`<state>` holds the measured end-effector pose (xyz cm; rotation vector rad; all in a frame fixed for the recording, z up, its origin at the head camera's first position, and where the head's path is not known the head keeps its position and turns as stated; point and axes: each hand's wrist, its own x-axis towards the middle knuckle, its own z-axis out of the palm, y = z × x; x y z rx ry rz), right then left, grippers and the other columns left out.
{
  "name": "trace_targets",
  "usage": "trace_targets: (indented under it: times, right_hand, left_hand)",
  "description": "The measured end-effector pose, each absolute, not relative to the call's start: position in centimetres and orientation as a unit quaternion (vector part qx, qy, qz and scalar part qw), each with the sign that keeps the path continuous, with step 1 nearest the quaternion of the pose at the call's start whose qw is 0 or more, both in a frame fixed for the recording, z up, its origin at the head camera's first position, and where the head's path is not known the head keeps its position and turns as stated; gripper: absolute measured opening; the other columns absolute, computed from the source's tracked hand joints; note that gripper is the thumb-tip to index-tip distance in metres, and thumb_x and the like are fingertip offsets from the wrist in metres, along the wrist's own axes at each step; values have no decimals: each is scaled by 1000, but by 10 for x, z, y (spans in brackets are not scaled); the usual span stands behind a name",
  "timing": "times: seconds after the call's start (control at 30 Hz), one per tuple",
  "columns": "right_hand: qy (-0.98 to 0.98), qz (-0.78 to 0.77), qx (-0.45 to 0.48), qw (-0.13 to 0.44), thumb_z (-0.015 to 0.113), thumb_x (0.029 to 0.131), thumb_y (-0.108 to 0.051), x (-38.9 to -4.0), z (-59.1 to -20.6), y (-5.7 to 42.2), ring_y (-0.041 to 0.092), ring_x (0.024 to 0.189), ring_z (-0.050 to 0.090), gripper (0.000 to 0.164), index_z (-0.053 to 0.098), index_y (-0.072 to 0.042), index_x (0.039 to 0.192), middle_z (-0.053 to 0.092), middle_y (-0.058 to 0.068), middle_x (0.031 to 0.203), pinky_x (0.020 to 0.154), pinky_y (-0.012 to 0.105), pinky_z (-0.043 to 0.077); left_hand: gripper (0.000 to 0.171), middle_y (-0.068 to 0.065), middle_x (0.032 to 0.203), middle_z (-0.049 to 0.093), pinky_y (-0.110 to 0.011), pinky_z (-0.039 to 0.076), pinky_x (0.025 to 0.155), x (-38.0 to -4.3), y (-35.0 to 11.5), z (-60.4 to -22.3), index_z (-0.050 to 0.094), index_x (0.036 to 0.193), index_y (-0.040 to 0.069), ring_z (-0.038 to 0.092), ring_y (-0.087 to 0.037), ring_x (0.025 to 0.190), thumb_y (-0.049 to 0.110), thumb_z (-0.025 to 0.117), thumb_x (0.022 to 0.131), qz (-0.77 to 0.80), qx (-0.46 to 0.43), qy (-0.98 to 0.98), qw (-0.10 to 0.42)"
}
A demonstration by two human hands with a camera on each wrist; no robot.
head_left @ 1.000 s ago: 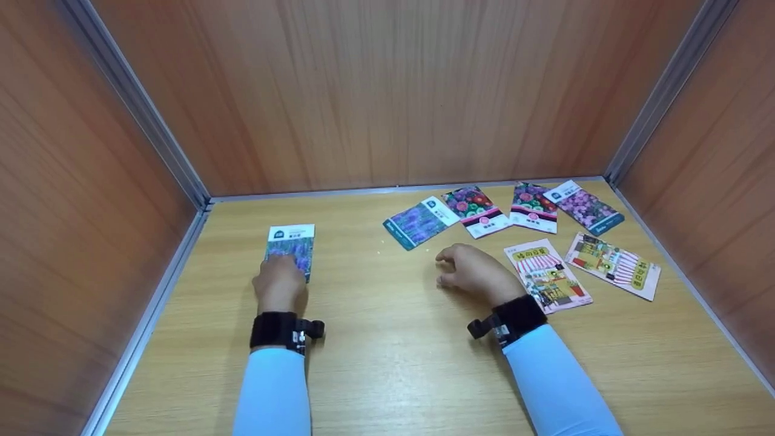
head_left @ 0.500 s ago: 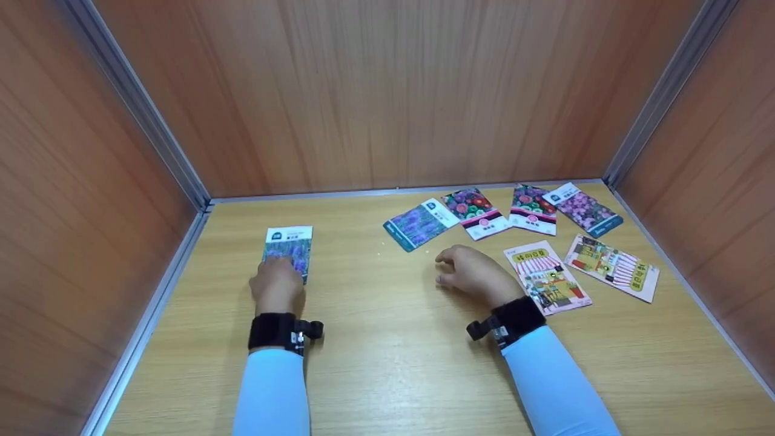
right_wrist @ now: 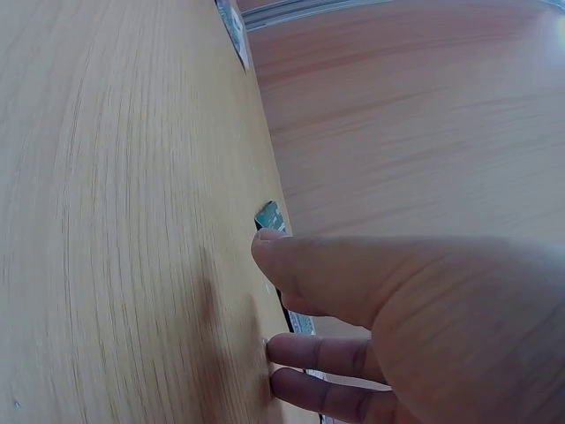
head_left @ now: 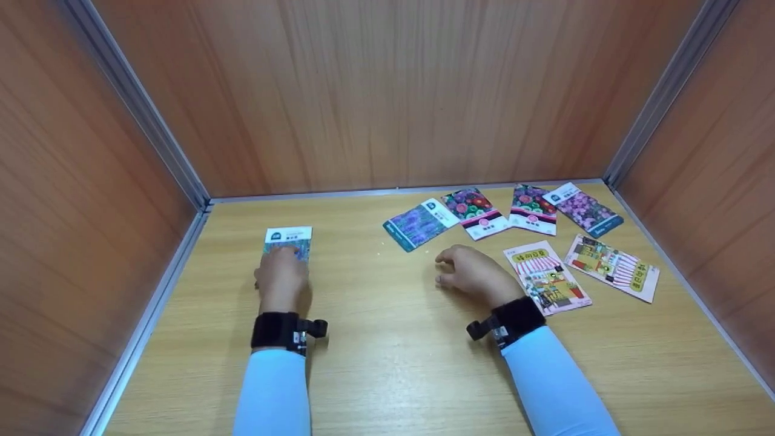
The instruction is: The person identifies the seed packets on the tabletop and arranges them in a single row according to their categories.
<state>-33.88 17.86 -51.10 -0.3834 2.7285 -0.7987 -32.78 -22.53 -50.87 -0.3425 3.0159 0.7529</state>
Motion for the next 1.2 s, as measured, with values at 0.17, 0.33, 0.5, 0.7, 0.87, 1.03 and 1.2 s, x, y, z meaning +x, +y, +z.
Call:
trace_targets:
  times: [0.17,0.33,0.5,0.7,0.87,1.03,1.2]
  right_hand:
    - [944,-267,-140,132,81,106,-32,-340,-511,180,36,152,62,49,73,-10,150,71,14,155,131,58,47]
    - [955,-249,-105,125,78,109,-34,-344,-506,193,39,152,62,49,70,-12,152,69,16,157,129,60,48]
    - [968,-218,-58,107,75,110,-34,-350,-503,222,47,153,56,52,67,-10,155,62,22,160,130,67,45]
    - [971,-204,-42,117,74,110,-34,-358,-509,243,51,168,35,63,56,-10,166,37,25,181,136,70,33]
    - [970,-204,-43,123,78,108,-33,-360,-517,242,50,172,27,72,50,-11,170,24,25,187,138,69,29]
    - [971,-199,-65,112,82,106,-30,-362,-522,242,50,174,22,71,54,-12,168,15,22,190,138,68,30]
    - [967,-209,-67,130,79,109,-31,-363,-524,249,47,175,24,66,55,-11,167,21,21,189,141,65,26]
  left_hand:
    - [47,-23,157,65,-70,49,121,-331,-201,-503,68,154,7,59,-49,147,30,66,113,234,-65,970,-24]
    - [46,-21,152,67,-68,47,123,-333,-177,-500,70,151,7,61,-47,145,32,70,112,237,-25,971,-28]
    - [47,-19,154,66,-65,48,126,-333,-151,-503,70,152,9,63,-45,145,34,71,113,272,-19,962,11]
    - [46,-16,149,69,-64,48,125,-335,-111,-510,73,150,10,64,-41,144,35,74,111,279,-1,960,31]
    - [59,-17,173,52,-69,41,131,-339,-74,-515,62,162,13,49,-41,161,36,76,110,220,56,973,50]
    - [63,-14,189,29,-70,31,138,-346,-50,-519,48,173,15,26,-38,176,37,65,116,168,127,976,64]
    - [56,-9,190,26,-70,24,141,-354,-40,-523,46,174,14,19,-32,179,33,49,122,139,166,973,76]
